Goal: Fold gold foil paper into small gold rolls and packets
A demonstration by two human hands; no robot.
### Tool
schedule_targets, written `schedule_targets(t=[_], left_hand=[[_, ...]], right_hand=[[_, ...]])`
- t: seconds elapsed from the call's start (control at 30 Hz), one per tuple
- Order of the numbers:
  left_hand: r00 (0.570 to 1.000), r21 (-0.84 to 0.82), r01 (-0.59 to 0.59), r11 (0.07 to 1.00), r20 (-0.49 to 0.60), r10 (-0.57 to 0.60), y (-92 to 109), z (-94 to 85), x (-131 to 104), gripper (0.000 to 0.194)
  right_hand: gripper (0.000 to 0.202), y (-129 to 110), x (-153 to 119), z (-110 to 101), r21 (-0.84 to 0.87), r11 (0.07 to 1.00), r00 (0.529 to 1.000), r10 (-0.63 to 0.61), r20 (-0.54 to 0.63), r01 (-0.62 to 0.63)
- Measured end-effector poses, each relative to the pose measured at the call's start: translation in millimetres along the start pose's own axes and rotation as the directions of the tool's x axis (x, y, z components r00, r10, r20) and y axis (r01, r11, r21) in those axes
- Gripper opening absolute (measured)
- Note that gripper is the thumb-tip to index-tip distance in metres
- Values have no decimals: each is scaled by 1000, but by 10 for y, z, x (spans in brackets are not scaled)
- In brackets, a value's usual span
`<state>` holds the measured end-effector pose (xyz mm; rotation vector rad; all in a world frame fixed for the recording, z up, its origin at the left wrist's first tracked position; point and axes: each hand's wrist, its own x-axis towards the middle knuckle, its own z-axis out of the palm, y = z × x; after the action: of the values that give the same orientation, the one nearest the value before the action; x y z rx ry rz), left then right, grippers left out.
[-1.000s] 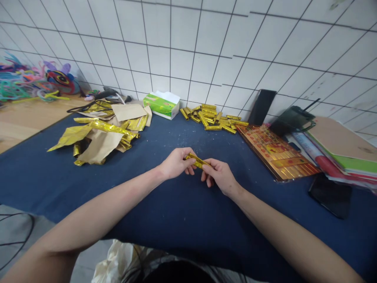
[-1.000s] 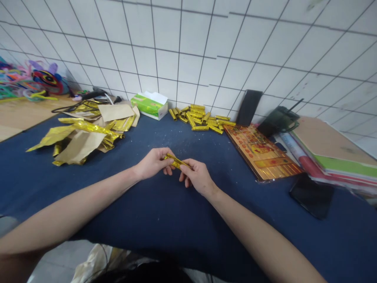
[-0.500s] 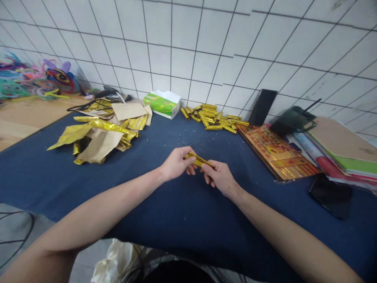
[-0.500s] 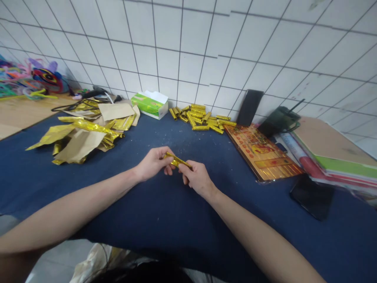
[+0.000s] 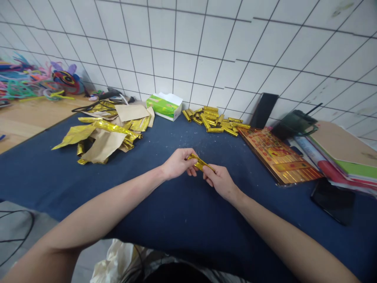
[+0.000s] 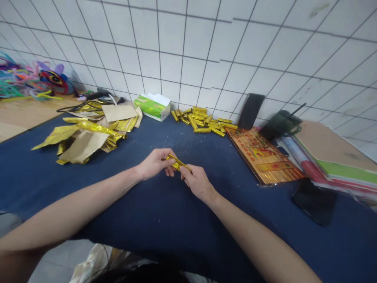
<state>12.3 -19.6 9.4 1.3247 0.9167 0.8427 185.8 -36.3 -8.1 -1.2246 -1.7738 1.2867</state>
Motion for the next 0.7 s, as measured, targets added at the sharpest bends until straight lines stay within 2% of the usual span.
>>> schedule_targets(t=[0.17,0.27,0.37,0.47,0.57,0.7], left_hand=[[999,-56,41,998,37,-39,-17,-9,0,5],[996,-94,63,994,61,-58,-23,-17,2,6],[993,-137,88,987,90,-76,-27,-38,4,7],[980,-167,130,977,169,-101,-7,-86,-3,8],[957,-192,181,964,261,-127,29,-141,-15,15],[944,-247,214,945,302,-135,35,-188,-16,13]], right_hand=[[35,29,-27,26,-73,997,998,-35,-61,30],[27,36,-52,52,4,999,990,-49,-130,50],[32,42,-75,73,56,993,978,-92,-189,104],[31,69,-86,82,70,988,967,-117,-227,136],[30,105,-88,79,106,982,968,-132,-213,157],[26,113,-92,59,84,966,963,-230,-138,243]])
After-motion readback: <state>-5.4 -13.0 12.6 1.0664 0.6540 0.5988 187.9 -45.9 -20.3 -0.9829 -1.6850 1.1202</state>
